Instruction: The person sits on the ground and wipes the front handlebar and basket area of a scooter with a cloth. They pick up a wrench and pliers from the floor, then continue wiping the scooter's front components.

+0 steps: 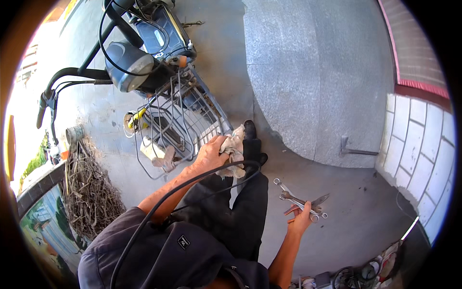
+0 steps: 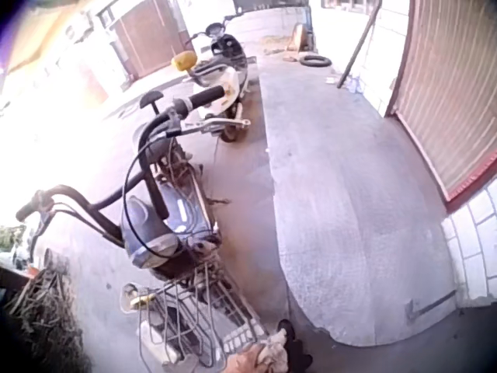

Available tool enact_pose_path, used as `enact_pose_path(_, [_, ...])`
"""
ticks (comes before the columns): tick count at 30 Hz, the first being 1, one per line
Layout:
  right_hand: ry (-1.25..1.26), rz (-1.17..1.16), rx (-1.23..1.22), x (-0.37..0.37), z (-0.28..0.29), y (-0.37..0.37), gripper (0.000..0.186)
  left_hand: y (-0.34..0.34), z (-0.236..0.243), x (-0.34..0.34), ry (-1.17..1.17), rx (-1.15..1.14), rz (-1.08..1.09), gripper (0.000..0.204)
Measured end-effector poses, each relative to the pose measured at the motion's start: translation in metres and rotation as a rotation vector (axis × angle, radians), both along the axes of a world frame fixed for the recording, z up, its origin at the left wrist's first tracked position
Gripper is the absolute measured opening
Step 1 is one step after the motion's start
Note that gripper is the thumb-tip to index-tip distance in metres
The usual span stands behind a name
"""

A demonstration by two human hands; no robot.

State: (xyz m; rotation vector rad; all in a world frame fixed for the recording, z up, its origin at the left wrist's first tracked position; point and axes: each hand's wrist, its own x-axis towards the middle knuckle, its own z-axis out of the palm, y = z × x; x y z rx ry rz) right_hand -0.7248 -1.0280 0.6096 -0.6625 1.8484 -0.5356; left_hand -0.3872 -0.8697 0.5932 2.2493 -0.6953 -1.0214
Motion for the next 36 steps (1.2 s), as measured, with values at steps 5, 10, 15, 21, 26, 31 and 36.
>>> enact_pose_path(5, [-0.094, 0.153, -0.004, 0.043, 0.024, -0.055, 0.035, -0.01, 0.001, 0.039, -0.006, -0.01, 0.152, 0.048])
enact_pose_path(10, [0.014, 0.212, -0.137, 0.096, 0.025, -0.127, 0.039, -0.011, 0.008, 0.052, 0.037, 0.024, 0.258, 0.047])
enact_pose_path(15, [-0.071, 0.29, -0.178, 0.155, 0.034, -0.208, 0.037, -0.024, 0.002, 0.053, 0.017, -0.006, 0.315, 0.045])
enact_pose_path(21, [-0.162, 0.436, -0.221, 0.239, 0.019, -0.303, 0.042, -0.052, 0.005, 0.064, 0.026, 0.002, 0.436, 0.041])
enact_pose_path(26, [-0.221, 0.585, -0.181, 0.322, -0.014, -0.362, 0.034, -0.078, 0.005, 0.069, -0.022, 0.091, 0.574, 0.038])
enact_pose_path(31, [-0.225, 0.787, -0.186, 0.397, -0.036, -0.394, 0.029, -0.118, -0.001, 0.082, -0.043, 0.173, 0.683, 0.031])
enact_pose_path(36, [-0.21, 1.034, -0.149, 0.442, -0.095, -0.415, 0.027, -0.152, -0.043, 0.073, 0.03, 0.047, 0.801, 0.038])
